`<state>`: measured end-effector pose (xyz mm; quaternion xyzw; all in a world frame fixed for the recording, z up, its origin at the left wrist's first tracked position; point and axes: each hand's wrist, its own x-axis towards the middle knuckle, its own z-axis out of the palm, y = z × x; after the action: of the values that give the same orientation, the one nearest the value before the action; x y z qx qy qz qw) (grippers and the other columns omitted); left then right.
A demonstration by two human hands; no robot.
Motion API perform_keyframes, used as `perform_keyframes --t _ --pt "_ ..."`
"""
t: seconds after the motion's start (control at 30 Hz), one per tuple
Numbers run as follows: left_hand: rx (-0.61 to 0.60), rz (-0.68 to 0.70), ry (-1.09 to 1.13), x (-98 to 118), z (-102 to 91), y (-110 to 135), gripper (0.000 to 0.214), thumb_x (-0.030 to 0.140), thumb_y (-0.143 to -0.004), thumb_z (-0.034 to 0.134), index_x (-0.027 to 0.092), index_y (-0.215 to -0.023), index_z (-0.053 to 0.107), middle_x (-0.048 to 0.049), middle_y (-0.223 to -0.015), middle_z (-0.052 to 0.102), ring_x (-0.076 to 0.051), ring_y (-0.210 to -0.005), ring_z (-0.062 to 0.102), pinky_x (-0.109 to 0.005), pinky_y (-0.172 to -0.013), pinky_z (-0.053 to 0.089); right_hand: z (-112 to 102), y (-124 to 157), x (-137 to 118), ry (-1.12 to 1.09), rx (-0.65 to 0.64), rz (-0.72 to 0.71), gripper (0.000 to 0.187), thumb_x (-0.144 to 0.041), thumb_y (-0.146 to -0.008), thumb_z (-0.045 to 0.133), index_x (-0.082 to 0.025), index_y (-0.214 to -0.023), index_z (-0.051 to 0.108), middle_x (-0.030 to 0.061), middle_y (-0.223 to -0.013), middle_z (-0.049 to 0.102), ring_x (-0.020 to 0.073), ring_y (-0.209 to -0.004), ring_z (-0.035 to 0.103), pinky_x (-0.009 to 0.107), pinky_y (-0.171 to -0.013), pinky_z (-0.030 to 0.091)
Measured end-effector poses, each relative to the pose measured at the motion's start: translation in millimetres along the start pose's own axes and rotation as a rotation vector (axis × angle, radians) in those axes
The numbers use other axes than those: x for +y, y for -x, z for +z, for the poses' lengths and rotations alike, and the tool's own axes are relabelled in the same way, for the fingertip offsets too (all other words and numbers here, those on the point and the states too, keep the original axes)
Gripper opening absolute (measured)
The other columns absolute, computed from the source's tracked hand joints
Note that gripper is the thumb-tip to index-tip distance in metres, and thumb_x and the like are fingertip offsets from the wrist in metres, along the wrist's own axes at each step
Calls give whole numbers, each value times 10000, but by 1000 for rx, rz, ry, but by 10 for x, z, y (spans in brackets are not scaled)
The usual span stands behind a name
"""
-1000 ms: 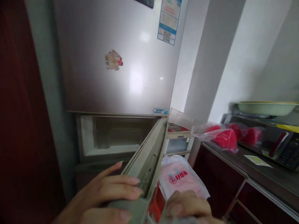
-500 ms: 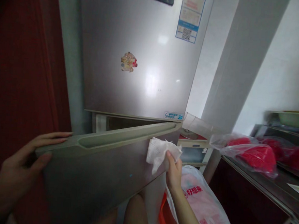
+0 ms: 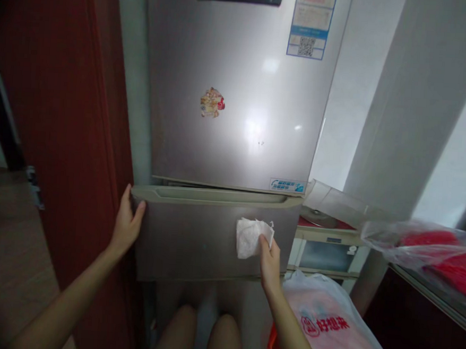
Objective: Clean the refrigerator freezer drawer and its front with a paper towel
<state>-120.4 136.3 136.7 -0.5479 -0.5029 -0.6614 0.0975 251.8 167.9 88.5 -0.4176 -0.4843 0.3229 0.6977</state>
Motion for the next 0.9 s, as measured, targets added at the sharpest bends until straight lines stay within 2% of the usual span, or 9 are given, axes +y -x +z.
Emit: perform_keyframes --t 0.07,0.2,0.33,0.5,0.73,0.83,0.9 --pt "-10 -66 21 -132 120 16 710 450 -927 480 149 -1515 218 -154 -1581 232 -236 -1460 217 -433 -1203 157 44 -59 67 7 -38 -13 505 -546 -719 613 -130 -986 717 85 -917 749 282 -930 642 377 -852 476" --pt "-10 -143 55 -338 331 -34 702 442 -920 463 122 -1504 241 -174 -1572 247 -231 -1459 222 -427 -1201 155 116 -185 180 2 -76 -31 524 -543 -737 595 -126 -1040 690 95 -983 733 289 -974 622 396 -902 452" --pt "-49 -206 37 -479 521 -160 757 427 -909 458 93 -1520 160 -194 -1587 177 -229 -1480 135 -409 -1205 109 163 -263 250 -2 -93 -54 516 -532 -749 580 -134 -1062 677 98 -1029 721 281 -972 612 403 -915 440" --pt "-64 -231 22 -569 707 -230 780 431 -910 456 142 -1532 84 -192 -1588 160 -254 -1481 124 -470 -1194 102 197 -301 237 18 -81 -90 411 -495 -728 601 -155 -934 703 52 -889 715 248 -905 599 376 -899 432" --pt "-99 -228 3 -545 715 -213 890 487 -894 472 82 -1530 -1 -235 -1590 67 -278 -1487 49 -464 -1193 73 138 -298 151 -17 -70 -68 408 -497 -686 640 -143 -871 724 43 -778 724 256 -840 629 381 -838 470" --pt "-136 -218 -3 -583 656 -221 895 497 -897 467 73 -1531 -2 -242 -1590 71 -278 -1485 68 -464 -1193 71 -37 -351 91 -52 9 -45 430 -489 -685 656 -122 -900 721 55 -747 731 260 -779 652 381 -765 505" --pt "-158 -200 -2 -632 623 -220 874 498 -904 461 111 -1538 0 -217 -1598 81 -267 -1485 78 -475 -1191 71 -213 -439 2 -81 116 -62 462 -477 -704 638 -111 -979 701 76 -831 743 254 -781 668 381 -760 516"
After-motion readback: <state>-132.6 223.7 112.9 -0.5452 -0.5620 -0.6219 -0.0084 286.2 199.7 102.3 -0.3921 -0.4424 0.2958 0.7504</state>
